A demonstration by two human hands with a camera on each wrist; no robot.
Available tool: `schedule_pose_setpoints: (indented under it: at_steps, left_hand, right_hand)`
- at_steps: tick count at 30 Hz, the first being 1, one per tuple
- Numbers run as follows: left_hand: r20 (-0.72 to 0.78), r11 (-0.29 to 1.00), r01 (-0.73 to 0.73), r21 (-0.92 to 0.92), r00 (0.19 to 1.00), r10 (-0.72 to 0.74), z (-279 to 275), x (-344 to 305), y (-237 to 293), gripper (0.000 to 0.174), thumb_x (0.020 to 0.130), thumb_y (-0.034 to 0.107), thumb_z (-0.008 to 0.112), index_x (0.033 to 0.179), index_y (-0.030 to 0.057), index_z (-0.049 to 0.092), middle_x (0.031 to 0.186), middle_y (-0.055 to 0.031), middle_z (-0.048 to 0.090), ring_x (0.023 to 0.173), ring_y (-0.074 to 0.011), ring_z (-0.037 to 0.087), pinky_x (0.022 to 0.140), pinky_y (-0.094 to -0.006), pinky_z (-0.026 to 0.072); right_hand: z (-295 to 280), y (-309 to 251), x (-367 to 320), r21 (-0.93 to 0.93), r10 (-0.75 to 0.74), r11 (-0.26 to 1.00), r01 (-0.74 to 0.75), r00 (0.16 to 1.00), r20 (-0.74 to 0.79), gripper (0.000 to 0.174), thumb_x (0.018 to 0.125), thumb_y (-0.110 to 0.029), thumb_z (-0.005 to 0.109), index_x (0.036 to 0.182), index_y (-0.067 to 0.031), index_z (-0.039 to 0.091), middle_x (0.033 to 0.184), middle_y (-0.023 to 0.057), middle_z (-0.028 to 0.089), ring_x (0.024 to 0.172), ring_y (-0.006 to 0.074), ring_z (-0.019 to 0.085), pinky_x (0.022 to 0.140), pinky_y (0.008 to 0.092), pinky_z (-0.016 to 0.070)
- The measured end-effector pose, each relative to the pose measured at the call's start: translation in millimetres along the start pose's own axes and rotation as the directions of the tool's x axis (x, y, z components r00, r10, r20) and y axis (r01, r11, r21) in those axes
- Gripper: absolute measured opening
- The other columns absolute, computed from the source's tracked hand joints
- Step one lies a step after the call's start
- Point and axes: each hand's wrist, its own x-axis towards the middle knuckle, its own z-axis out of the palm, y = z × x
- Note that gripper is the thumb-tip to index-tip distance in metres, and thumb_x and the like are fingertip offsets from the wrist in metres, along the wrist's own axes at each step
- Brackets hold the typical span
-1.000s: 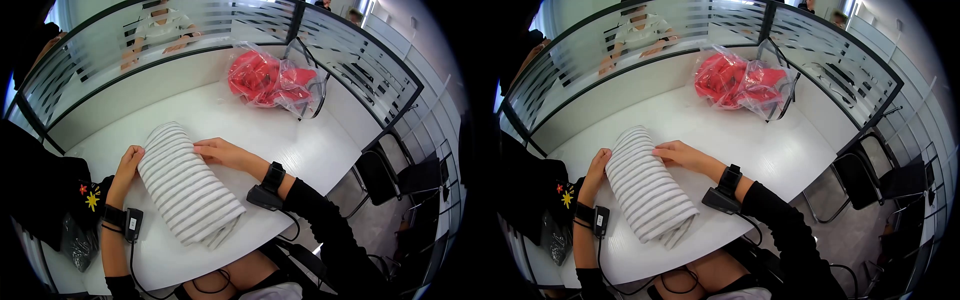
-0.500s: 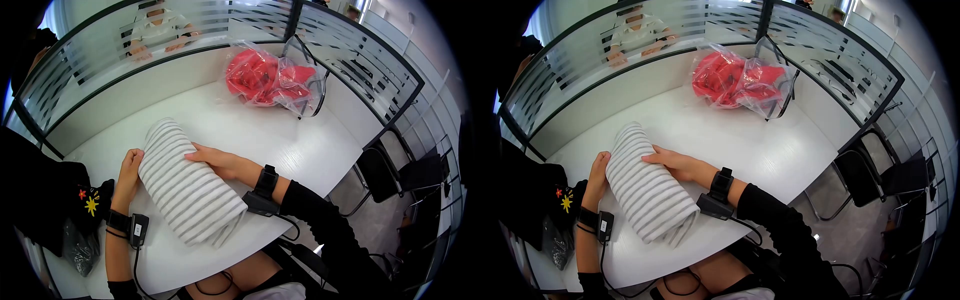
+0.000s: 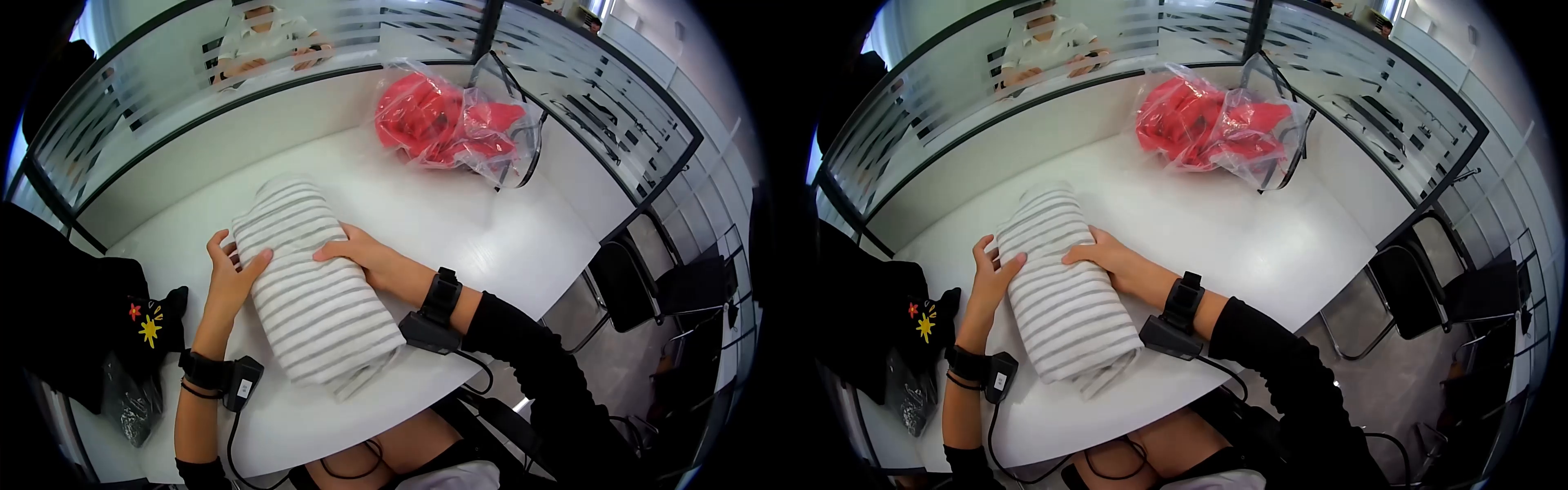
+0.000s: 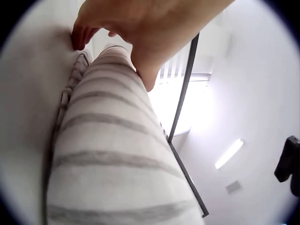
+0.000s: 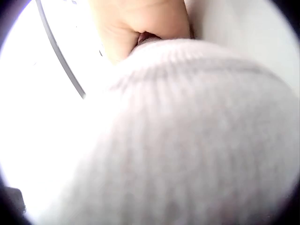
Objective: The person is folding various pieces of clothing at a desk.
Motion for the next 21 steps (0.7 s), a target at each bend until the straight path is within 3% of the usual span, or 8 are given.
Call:
schedule_pose_setpoints:
  at_steps: [1, 4, 7, 10, 11, 15, 18, 21]
  left_hand:
    - [-0.018, 0.999, 0.029, 0.027, 0.999, -0.028, 0.0, -1.0, 1.5, 0.090, 0.070, 0.035, 0.072, 0.131, -0.0020, 0.015, 0.124, -0.0253, 0.036, 0.111, -0.0290, 0.044, 0.093, -0.0364, 0.0369]
    - [0.061, 0.998, 0.061, 0.003, 0.996, -0.061, -4.7, -3.9, 4.2, 0.091, 0.073, 0.037, 0.069, 0.131, -0.0056, 0.014, 0.124, -0.0241, 0.038, 0.111, -0.0280, 0.044, 0.092, -0.0353, 0.0379]
    - [0.294, 0.949, 0.188, -0.253, 0.949, -0.110, -2.0, -9.3, 11.1, 0.085, 0.076, 0.039, 0.066, 0.130, -0.0078, 0.020, 0.124, -0.0225, 0.041, 0.113, -0.0266, 0.044, 0.093, -0.0353, 0.0377]
    - [0.490, 0.874, 0.322, -0.365, 0.864, -0.114, 1.3, -12.6, 12.5, 0.078, 0.078, 0.041, 0.063, 0.128, -0.0074, 0.029, 0.125, -0.0195, 0.043, 0.114, -0.0248, 0.044, 0.094, -0.0349, 0.0367]
    - [0.506, 0.849, 0.334, -0.410, 0.858, -0.094, 3.9, -14.7, 11.0, 0.074, 0.078, 0.041, 0.063, 0.127, -0.0061, 0.035, 0.126, -0.0171, 0.043, 0.115, -0.0238, 0.043, 0.095, -0.0344, 0.0360]
    - [0.564, 0.819, 0.376, -0.433, 0.822, -0.079, 1.7, -12.8, 5.3, 0.076, 0.076, 0.040, 0.064, 0.129, -0.0051, 0.032, 0.127, -0.0162, 0.043, 0.117, -0.0242, 0.042, 0.098, -0.0340, 0.0342]
    - [0.535, 0.816, 0.376, -0.439, 0.839, -0.099, 1.8, -14.3, 6.6, 0.077, 0.076, 0.039, 0.065, 0.129, -0.0048, 0.032, 0.126, -0.0158, 0.043, 0.117, -0.0245, 0.042, 0.098, -0.0347, 0.0343]
    - [0.475, 0.808, 0.350, -0.473, 0.874, -0.100, 2.3, -16.6, 3.3, 0.067, 0.079, 0.037, 0.061, 0.125, -0.0051, 0.038, 0.123, -0.0152, 0.047, 0.111, -0.0227, 0.047, 0.093, -0.0321, 0.0389]
  right_hand:
    - [-0.6, 1.7, 0.1, 0.000, -0.035, 0.999, 0.035, 0.999, -0.016, 0.066, 0.067, -0.002, 0.063, 0.126, 0.0017, 0.033, 0.118, 0.0173, 0.047, 0.107, 0.0237, 0.049, 0.090, 0.0326, 0.0421]
    - [-3.0, 3.9, 1.9, 0.002, -0.146, 0.989, 0.147, 0.988, -0.052, 0.066, 0.065, 0.002, 0.062, 0.125, -0.0008, 0.036, 0.116, 0.0156, 0.049, 0.103, 0.0242, 0.050, 0.088, 0.0335, 0.0428]
    - [-5.4, 2.8, 1.6, 0.042, -0.215, 0.975, 0.218, 0.974, -0.071, 0.069, 0.064, 0.007, 0.059, 0.127, -0.0065, 0.036, 0.114, 0.0133, 0.050, 0.102, 0.0235, 0.051, 0.086, 0.0338, 0.0438]
    - [-4.7, -3.0, -2.7, 0.067, -0.216, 0.974, 0.218, 0.976, -0.035, 0.072, 0.064, 0.010, 0.058, 0.130, -0.0078, 0.034, 0.115, 0.0130, 0.051, 0.104, 0.0224, 0.051, 0.085, 0.0332, 0.0442]
    - [-2.7, -3.8, -3.3, 0.075, -0.206, 0.975, 0.209, 0.977, -0.052, 0.074, 0.064, 0.011, 0.057, 0.131, -0.0092, 0.034, 0.115, 0.0125, 0.051, 0.104, 0.0216, 0.051, 0.085, 0.0328, 0.0445]
    - [-1.2, -6.1, -2.8, 0.015, -0.210, 0.977, 0.211, 0.977, -0.050, 0.073, 0.063, 0.010, 0.058, 0.130, -0.0095, 0.034, 0.116, 0.0125, 0.050, 0.104, 0.0217, 0.052, 0.087, 0.0323, 0.0434]
    - [-0.7, -8.3, -1.4, -0.007, -0.136, 0.991, 0.136, 0.988, -0.067, 0.072, 0.063, 0.008, 0.060, 0.129, -0.0081, 0.035, 0.116, 0.0131, 0.050, 0.105, 0.0217, 0.051, 0.088, 0.0322, 0.0421]
    - [-5.5, -7.6, 3.9, -0.073, -0.057, 0.996, 0.055, 0.998, -0.021, 0.062, 0.071, -0.006, 0.063, 0.126, -0.0006, 0.036, 0.116, 0.0143, 0.050, 0.104, 0.0217, 0.051, 0.088, 0.0320, 0.0423]
